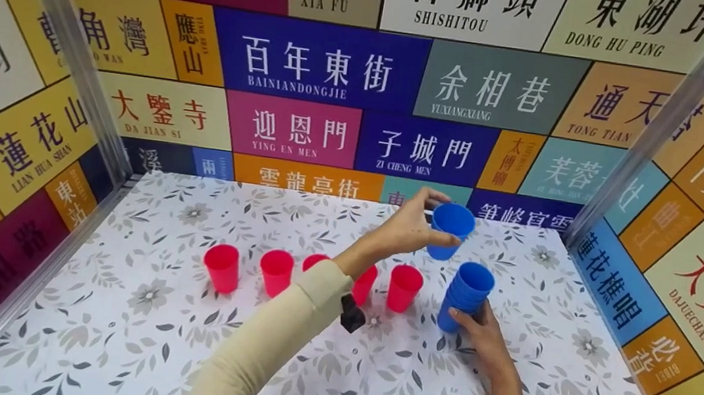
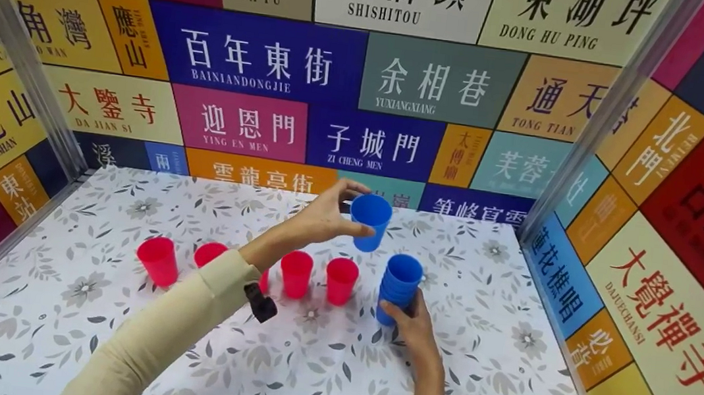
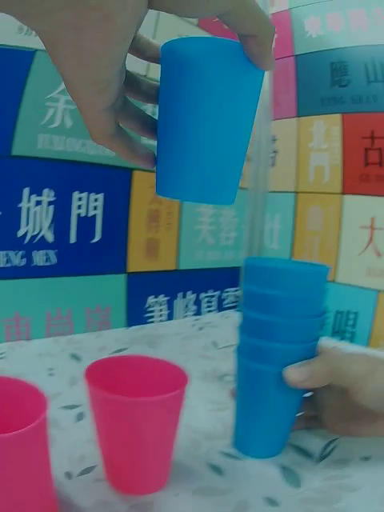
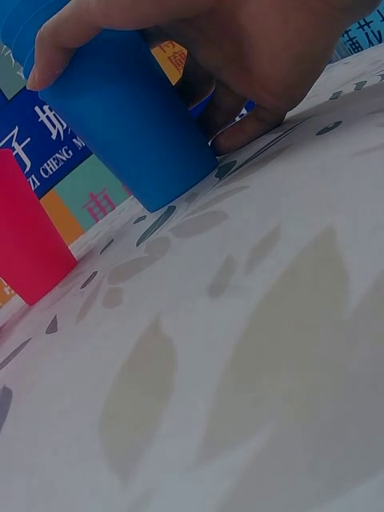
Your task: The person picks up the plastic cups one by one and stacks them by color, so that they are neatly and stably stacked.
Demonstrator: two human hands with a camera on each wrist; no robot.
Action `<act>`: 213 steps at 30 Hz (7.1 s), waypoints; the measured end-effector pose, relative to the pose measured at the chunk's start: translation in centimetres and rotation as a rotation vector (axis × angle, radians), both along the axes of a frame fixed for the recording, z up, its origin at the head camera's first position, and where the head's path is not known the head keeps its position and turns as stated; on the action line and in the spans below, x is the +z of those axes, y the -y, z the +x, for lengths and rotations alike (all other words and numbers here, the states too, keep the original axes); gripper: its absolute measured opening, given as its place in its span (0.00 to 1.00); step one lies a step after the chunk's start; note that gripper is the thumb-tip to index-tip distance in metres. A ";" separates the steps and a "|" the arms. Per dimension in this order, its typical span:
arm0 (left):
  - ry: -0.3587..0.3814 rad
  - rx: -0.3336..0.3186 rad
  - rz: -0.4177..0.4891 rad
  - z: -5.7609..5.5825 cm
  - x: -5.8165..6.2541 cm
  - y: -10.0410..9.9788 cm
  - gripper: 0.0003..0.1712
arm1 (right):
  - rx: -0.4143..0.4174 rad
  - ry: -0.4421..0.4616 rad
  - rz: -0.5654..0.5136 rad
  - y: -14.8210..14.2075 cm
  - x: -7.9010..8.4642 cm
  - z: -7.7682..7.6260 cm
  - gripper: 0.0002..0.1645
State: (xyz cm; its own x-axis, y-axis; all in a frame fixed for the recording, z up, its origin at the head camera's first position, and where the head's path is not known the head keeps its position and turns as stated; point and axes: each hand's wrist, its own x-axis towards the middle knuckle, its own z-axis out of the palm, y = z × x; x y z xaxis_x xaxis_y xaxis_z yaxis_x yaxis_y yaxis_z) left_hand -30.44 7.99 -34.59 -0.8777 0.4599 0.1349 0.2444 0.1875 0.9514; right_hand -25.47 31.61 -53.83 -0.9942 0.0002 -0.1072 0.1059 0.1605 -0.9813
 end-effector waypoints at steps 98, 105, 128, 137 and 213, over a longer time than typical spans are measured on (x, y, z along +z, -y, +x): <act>-0.152 0.576 0.341 4.7 -9.2 20.2 0.40 | 0.004 -0.006 -0.024 0.1 0.1 -0.1 0.58; -0.129 0.672 0.351 4.7 -10.5 21.9 0.39 | 0.012 0.001 -0.029 0.0 0.0 0.1 0.59; -0.105 0.788 0.272 6.0 -13.5 28.8 0.44 | 0.008 -0.007 -0.046 0.2 -0.3 0.0 0.58; -0.026 0.778 0.211 5.3 -14.8 28.5 0.50 | 0.006 -0.015 -0.059 0.2 -0.3 -0.1 0.58; 0.194 0.717 0.356 4.2 -18.8 28.8 0.43 | -0.108 -0.339 0.196 0.1 9.1 3.4 0.50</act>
State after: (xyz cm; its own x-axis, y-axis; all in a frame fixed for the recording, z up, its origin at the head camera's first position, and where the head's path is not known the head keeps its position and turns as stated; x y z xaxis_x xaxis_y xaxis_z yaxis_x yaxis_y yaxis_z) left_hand -26.27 -20.77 -53.40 -0.9646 -0.2632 -0.0173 0.0053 -0.0850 0.9964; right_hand -22.06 31.54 -44.72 -0.9663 0.0941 0.2395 -0.1924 0.3535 -0.9154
